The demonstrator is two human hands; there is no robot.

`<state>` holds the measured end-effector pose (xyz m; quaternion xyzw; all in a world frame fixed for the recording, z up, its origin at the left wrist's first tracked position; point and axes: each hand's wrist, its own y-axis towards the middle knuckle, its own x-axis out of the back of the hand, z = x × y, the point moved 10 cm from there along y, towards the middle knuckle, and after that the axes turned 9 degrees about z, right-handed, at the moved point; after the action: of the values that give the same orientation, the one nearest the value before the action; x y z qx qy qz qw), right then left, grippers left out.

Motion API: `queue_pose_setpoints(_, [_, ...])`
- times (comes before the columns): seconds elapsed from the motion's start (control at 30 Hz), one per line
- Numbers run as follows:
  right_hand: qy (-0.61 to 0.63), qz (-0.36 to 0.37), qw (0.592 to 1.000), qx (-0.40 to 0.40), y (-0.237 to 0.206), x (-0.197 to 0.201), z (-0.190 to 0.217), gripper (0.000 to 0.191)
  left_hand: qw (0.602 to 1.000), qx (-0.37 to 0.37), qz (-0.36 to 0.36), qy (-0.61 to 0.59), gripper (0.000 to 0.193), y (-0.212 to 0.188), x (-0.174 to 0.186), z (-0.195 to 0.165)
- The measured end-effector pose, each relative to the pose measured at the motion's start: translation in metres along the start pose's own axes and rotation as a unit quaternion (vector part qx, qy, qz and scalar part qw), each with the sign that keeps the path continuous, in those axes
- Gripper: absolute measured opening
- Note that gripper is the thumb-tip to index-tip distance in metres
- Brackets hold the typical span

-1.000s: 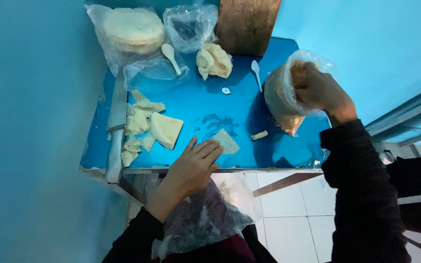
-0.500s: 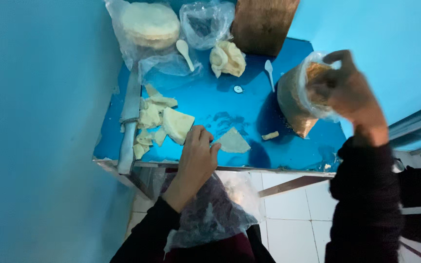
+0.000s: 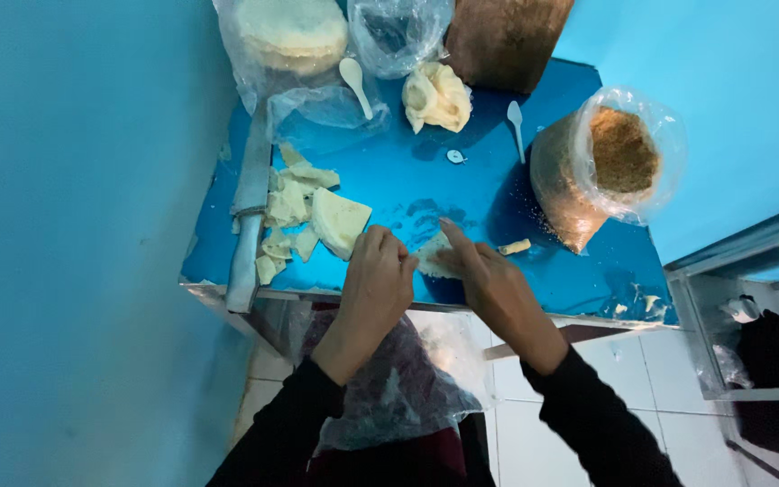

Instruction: The person pinches off pieces of dough and rolls and shapes them between both hands into small cylinders, placing each finished piece in a pile on the blue metal table. They work through the pile of dough scraps one piece at a time, with a large bag of brown sugar and plastic spoons at the edge of the table.

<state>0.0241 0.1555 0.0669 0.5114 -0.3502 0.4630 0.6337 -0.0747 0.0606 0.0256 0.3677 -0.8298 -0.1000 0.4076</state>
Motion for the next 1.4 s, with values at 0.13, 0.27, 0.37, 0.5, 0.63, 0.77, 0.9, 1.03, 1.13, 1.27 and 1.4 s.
queue_pose_setpoints(0.13, [-0.031,0.027,0.996,-0.082,-0.011,-0.001,-0.012,0.072,0.999,0.012,0.03,0.007,0.018,0.003,-0.004,0.001])
queue_pose_setpoints(0.27, [0.056,-0.022,0.996,-0.067,-0.013,0.015,-0.013,0.074,1.0,0.01,0.009,-0.004,0.017,0.007,0.003,-0.002])
queue_pose_setpoints(0.37, [0.045,-0.008,0.994,-0.1,-0.012,0.014,-0.019,0.075,1.0,0.007,-0.005,-0.019,0.018,0.008,0.005,-0.007])
queue_pose_setpoints(0.5, [0.029,0.019,0.991,-0.129,-0.009,0.007,-0.022,0.074,0.997,0.04,0.05,-0.034,0.019,0.01,-0.006,-0.006])
queue_pose_setpoints(0.63, [0.067,0.039,0.987,-0.139,-0.006,0.007,-0.024,0.077,0.99,0.015,0.065,-0.122,0.024,0.007,-0.002,-0.011])
queue_pose_setpoints(0.77, [0.115,0.026,0.987,-0.108,-0.002,0.017,-0.016,0.077,0.988,-0.019,0.086,-0.13,0.031,0.003,-0.001,-0.018])
queue_pose_setpoints(0.9, [0.131,0.059,0.985,-0.094,0.004,0.012,-0.009,0.084,0.989,-0.029,0.12,-0.083,0.031,0.004,-0.015,-0.016])
queue_pose_setpoints(1.03, [0.156,0.078,0.979,-0.102,0.0,0.009,-0.008,0.077,0.987,-0.107,0.116,0.002,0.015,0.008,-0.027,-0.021])
queue_pose_setpoints(1.13, [0.159,0.086,0.98,-0.085,-0.006,0.011,-0.007,0.079,0.982,-0.161,0.093,0.046,0.015,0.008,-0.031,-0.024])
queue_pose_setpoints(1.27, [0.117,0.071,0.991,-0.012,-0.004,0.012,0.0,0.09,0.977,-0.188,0.059,0.08,0.021,0.012,-0.031,-0.029])
queue_pose_setpoints(1.4, [0.003,0.07,0.998,-0.005,0.013,0.003,-0.008,0.084,0.981,-0.136,0.098,0.096,0.012,0.025,-0.042,-0.023])
